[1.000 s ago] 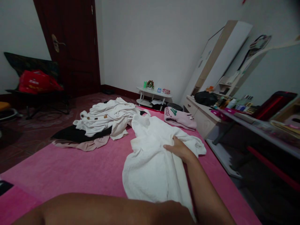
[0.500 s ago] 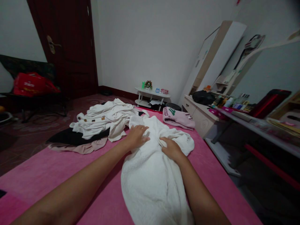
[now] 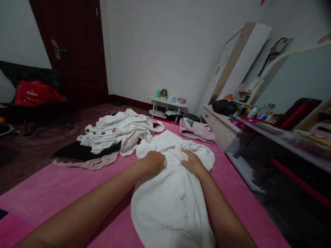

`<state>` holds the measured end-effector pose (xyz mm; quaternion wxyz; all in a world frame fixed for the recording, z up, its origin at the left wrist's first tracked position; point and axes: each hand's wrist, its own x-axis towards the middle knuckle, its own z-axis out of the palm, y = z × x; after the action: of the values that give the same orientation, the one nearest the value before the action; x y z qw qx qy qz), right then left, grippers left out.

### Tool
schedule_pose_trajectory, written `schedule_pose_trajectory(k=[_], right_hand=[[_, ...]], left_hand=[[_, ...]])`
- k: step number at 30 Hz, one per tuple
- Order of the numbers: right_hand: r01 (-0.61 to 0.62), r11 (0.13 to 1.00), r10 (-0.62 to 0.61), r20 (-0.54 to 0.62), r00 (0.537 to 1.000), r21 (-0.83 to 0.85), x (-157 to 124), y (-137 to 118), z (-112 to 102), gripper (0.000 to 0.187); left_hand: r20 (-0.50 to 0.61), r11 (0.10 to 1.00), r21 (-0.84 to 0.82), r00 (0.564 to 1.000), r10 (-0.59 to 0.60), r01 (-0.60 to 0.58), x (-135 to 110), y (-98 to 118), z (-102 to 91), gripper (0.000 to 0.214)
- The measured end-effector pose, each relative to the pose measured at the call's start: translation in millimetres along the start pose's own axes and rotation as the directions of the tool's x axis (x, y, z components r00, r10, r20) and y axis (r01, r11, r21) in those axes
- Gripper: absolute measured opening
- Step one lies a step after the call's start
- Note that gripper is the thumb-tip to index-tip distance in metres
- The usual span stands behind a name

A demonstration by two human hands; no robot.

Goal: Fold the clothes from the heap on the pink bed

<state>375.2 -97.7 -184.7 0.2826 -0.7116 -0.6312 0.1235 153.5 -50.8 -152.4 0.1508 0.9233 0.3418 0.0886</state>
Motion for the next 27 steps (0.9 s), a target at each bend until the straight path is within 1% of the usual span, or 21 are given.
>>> schedule_pose_trajectory(k=[2,3,4,5,6,8,9,10,11,12,13,14,15,16,17,18,19,20,23,24,27], right_hand=[[-0.004,1.0,0.004,-0.027,1.0,0.001,-0.3,-0.6,-1.7,0.066],[0.025,1.0,-0.024,-0.017,1.0,0.011,-1.2,-2.2,-2.9,0.065],[0.074,0.997,-0.075,0.016,0.997,0.032,-2.4,-4.7,-4.4,0.062],[0.135,0.989,-0.139,0.069,0.988,0.067,-4.1,-7.9,-6.3,0.058],[0.191,0.975,-0.206,0.13,0.97,0.114,-6.0,-11.6,-8.8,0.053],[0.241,0.945,-0.29,0.229,0.929,0.221,-9.7,-18.4,-15.6,0.045],[0.227,0.937,-0.296,0.258,0.92,0.266,-11.0,-20.4,-19.7,0.042],[0.198,0.932,-0.285,0.276,0.918,0.302,-11.7,-21.0,-24.2,0.039],[0.162,0.93,-0.262,0.285,0.922,0.331,-11.6,-19.9,-28.6,0.039],[0.115,0.927,-0.222,0.274,0.936,0.357,-10.8,-16.9,-32.8,0.039],[0.06,0.923,-0.16,0.236,0.958,0.381,-9.2,-12.2,-36.6,0.04],[0.0,0.915,-0.072,0.163,0.984,0.405,-7.1,-6.0,-39.7,0.041],[-0.058,0.904,0.039,0.053,0.998,0.424,-4.6,1.2,-42.3,0.042],[-0.109,0.896,0.156,-0.075,0.985,0.431,-2.0,8.9,-44.2,0.042],[-0.152,0.897,0.252,-0.198,0.947,0.414,0.5,16.5,-45.6,0.041],[-0.194,0.91,0.313,-0.297,0.902,0.367,2.5,23.3,-46.5,0.038],[-0.246,0.925,0.343,-0.357,0.869,0.289,3.9,28.9,-46.8,0.034],[-0.301,0.934,0.354,-0.377,0.856,0.192,4.7,33.0,-46.3,0.03],[-0.383,0.92,0.354,-0.24,0.904,-0.088,3.6,35.2,-38.5,0.027],[-0.36,0.921,0.332,-0.182,0.926,-0.15,2.6,33.3,-33.7,0.028],[-0.195,0.948,0.188,-0.049,0.981,-0.251,0.6,25.9,-18.2,0.019]], left_hand=[[0.159,0.986,0.004,0.974,0.163,-0.166,-11.5,16.8,-6.6,0.011],[0.256,0.962,-0.036,0.928,0.272,-0.272,-16.8,26.0,-8.1,0.012],[0.352,0.927,-0.127,0.858,0.374,-0.352,-21.5,34.6,-8.3,0.012],[0.442,0.893,-0.255,0.777,0.449,-0.37,-25.0,41.9,-7.2,0.013],[0.52,0.865,-0.395,0.7,0.489,-0.31,-27.2,47.2,-5.4,0.015],[0.653,0.801,-0.597,0.551,0.52,-0.048,-27.1,49.9,-2.2,0.019],[0.685,0.755,-0.651,0.49,0.539,0.08,-24.6,47.2,-1.8,0.021],[0.678,0.702,-0.694,0.476,0.561,0.161,-20.7,41.9,-2.6,0.023],[0.628,0.646,-0.741,0.528,0.571,0.184,-15.4,34.7,-4.3,0.024],[0.536,0.597,-0.788,0.642,0.548,0.149,-8.9,25.9,-6.5,0.024],[0.397,0.575,-0.816,0.789,0.469,0.068,-1.5,16.1,-8.4,0.023],[0.214,0.596,-0.802,0.916,0.338,-0.033,6.4,5.8,-9.4,0.021],[0.007,0.662,-0.74,0.982,0.187,-0.121,14.2,-4.4,-8.9,0.019],[-0.182,0.75,-0.639,0.981,0.067,-0.17,21.8,-14.2,-6.6,0.019],[-0.32,0.835,-0.521,0.947,0.001,-0.177,28.6,-23.0,-2.5,0.021],[-0.395,0.9,-0.408,0.918,-0.023,-0.154,34.6,-30.5,2.9,0.025],[-0.417,0.942,-0.314,0.908,-0.025,-0.118,39.5,-36.4,9.2,0.031],[-0.402,0.968,-0.237,0.915,-0.023,-0.08,43.6,-40.6,15.7,0.036],[-0.28,0.997,-0.073,0.959,-0.044,0.025,51.3,-43.0,31.6,0.044],[-0.253,0.998,-0.04,0.966,-0.048,0.039,53.0,-41.3,35.0,0.045],[-0.214,0.999,-0.005,0.976,-0.038,0.038,56.2,-34.3,39.4,0.036]])
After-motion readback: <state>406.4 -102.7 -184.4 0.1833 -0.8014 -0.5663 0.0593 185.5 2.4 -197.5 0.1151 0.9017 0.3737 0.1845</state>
